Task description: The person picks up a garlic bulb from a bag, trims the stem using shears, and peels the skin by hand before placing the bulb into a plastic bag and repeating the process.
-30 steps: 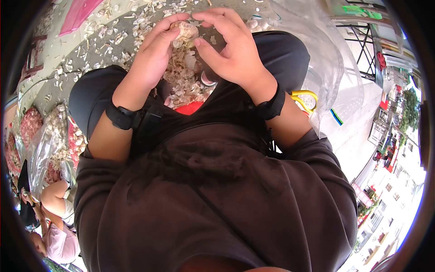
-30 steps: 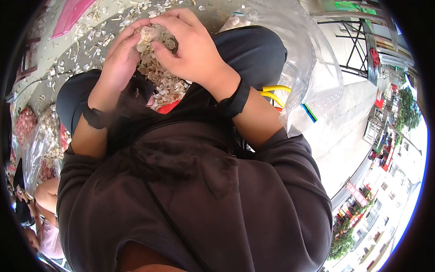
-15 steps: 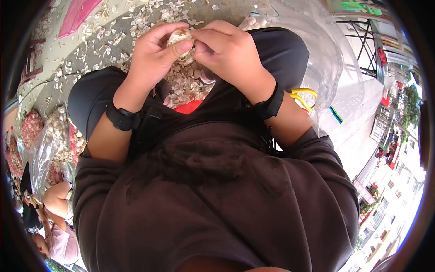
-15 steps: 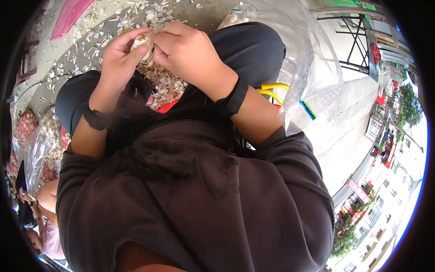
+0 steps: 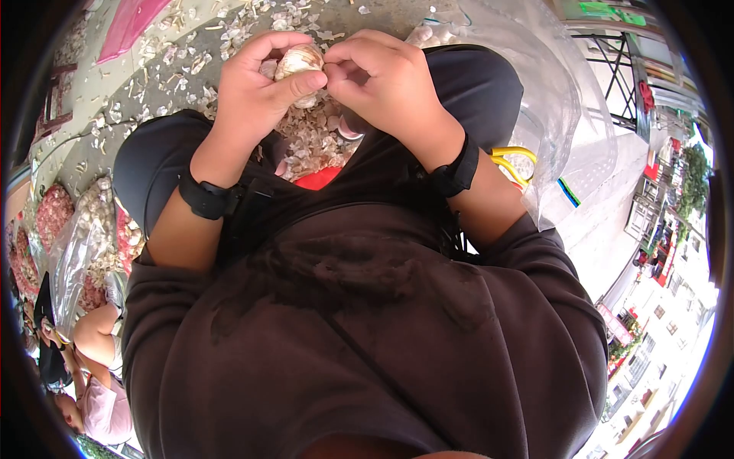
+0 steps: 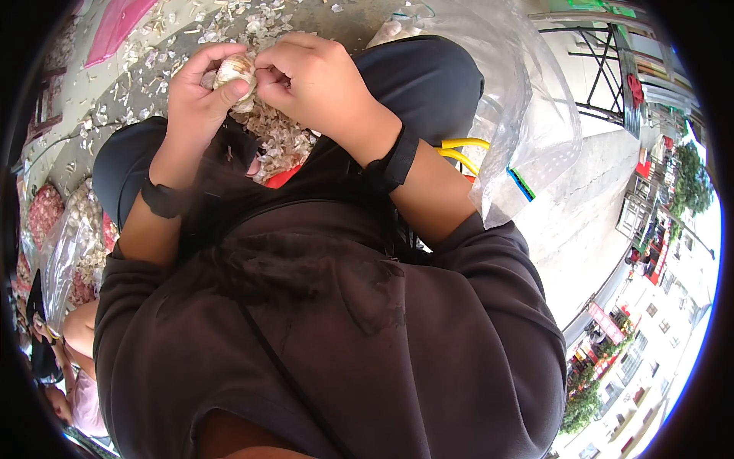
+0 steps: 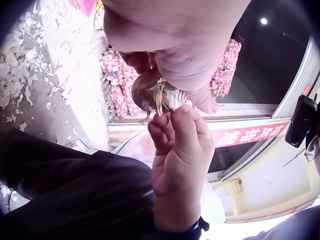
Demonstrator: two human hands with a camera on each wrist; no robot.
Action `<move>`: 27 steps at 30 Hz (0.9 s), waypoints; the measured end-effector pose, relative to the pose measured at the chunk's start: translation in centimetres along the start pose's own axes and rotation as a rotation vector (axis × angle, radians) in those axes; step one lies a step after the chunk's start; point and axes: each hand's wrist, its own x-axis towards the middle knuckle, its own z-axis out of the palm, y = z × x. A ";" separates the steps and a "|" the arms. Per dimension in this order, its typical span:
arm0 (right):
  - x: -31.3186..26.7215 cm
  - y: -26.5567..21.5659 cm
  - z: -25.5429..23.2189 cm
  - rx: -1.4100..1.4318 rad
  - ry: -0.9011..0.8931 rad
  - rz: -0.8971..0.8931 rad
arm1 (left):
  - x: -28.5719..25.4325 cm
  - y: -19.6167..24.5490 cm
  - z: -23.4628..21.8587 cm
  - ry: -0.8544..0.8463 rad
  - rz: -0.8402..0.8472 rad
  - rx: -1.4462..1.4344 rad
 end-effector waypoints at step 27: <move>-0.1 0.1 0.5 -0.033 -0.025 0.028 | -0.8 -0.3 1.7 0.026 -0.082 -0.064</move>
